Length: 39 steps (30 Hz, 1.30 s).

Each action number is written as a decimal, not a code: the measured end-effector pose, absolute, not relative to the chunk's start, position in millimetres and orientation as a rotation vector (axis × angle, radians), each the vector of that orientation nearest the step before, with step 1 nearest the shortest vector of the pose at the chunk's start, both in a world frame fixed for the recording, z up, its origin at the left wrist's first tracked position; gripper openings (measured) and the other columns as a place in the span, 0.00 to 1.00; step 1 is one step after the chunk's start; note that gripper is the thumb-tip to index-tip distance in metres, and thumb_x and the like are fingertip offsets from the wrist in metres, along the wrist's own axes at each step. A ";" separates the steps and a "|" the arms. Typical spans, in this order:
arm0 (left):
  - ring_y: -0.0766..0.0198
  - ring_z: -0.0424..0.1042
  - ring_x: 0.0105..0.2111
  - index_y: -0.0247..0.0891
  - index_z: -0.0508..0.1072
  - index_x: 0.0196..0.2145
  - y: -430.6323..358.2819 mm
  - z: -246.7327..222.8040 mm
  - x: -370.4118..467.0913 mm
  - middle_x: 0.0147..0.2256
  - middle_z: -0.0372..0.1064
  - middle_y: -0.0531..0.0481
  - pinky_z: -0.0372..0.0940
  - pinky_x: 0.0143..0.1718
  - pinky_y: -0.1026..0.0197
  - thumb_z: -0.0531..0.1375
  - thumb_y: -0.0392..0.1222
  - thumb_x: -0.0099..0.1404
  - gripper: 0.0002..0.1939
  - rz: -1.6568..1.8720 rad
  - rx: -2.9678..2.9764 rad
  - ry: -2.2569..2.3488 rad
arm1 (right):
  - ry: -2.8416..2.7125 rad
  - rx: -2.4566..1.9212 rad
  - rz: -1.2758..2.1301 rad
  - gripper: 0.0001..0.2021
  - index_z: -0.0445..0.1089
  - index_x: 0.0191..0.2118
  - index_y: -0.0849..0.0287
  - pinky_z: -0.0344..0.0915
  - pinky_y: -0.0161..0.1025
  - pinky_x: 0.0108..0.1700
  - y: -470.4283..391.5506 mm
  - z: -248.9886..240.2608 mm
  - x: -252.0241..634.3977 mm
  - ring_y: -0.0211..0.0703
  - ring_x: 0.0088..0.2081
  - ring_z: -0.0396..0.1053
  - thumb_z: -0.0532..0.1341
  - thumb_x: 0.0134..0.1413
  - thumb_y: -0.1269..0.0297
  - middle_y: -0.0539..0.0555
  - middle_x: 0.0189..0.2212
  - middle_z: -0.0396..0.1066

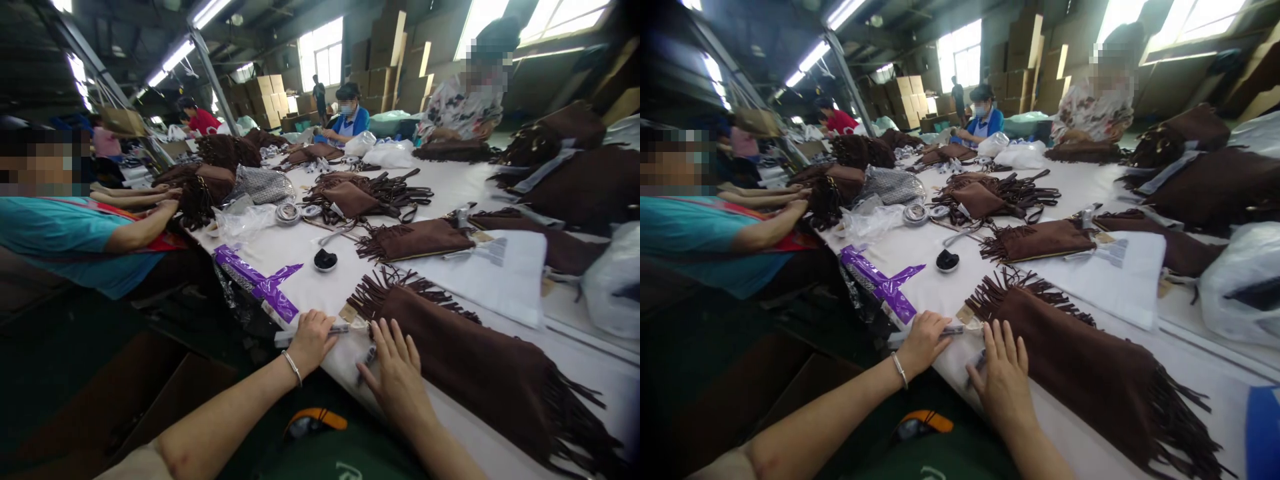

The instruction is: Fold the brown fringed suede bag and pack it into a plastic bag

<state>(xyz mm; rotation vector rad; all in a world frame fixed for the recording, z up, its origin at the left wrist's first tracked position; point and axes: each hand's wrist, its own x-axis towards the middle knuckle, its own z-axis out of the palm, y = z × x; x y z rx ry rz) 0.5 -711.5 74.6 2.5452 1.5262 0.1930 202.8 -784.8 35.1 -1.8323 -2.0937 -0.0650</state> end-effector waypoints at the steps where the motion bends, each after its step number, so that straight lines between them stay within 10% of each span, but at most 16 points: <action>1: 0.52 0.63 0.45 0.39 0.67 0.48 -713.5 74.6 -0.3 0.42 0.67 0.44 0.57 0.49 0.49 0.59 0.42 0.63 0.16 0.172 2.538 1.531 | -2.107 -1.840 -0.070 0.32 0.45 0.64 0.64 0.40 0.56 0.63 -782.6 31.6 198.6 0.53 0.65 0.38 0.52 0.56 0.59 0.59 0.64 0.46; 5: 0.55 0.69 0.39 0.38 0.70 0.45 -723.9 76.8 1.0 0.36 0.70 0.46 0.63 0.42 0.54 0.60 0.44 0.61 0.14 0.121 2.227 1.467 | -2.110 -1.900 -0.122 0.32 0.43 0.64 0.68 0.43 0.50 0.63 -786.8 14.7 212.5 0.48 0.65 0.39 0.47 0.51 0.75 0.61 0.64 0.46; 11: 0.63 0.67 0.17 0.34 0.68 0.37 -733.3 59.4 36.1 0.20 0.67 0.52 0.61 0.20 0.64 0.56 0.46 0.62 0.11 -0.009 1.333 1.111 | -2.193 -1.895 -0.177 0.24 0.54 0.61 0.69 0.51 0.52 0.60 -788.1 -1.8 241.5 0.53 0.63 0.47 0.46 0.59 0.71 0.63 0.62 0.50; 23: 0.56 0.74 0.27 0.29 0.70 0.33 -743.1 30.0 98.5 0.27 0.72 0.40 0.69 0.35 0.47 0.56 0.58 0.63 0.24 0.213 0.666 0.796 | -2.402 -1.767 0.333 0.25 0.57 0.60 0.60 0.57 0.51 0.58 -778.0 22.6 277.1 0.53 0.63 0.49 0.49 0.58 0.59 0.58 0.62 0.50; 32: 0.58 0.71 0.35 0.36 0.71 0.43 -704.5 65.3 35.3 0.31 0.71 0.47 0.66 0.43 0.54 0.54 0.48 0.66 0.15 0.299 1.901 1.304 | -2.206 -2.083 -0.087 0.35 0.54 0.61 0.71 0.51 0.57 0.59 -798.8 23.9 221.2 0.65 0.63 0.44 0.54 0.43 0.76 0.64 0.63 0.46; 39: 0.52 0.68 0.42 0.31 0.70 0.41 -671.9 59.4 41.1 0.39 0.69 0.39 0.65 0.44 0.54 0.57 0.45 0.64 0.14 0.013 2.588 1.512 | -2.185 -2.079 -0.176 0.29 0.56 0.60 0.69 0.56 0.53 0.56 -797.1 20.3 222.4 0.62 0.61 0.50 0.51 0.50 0.74 0.62 0.62 0.50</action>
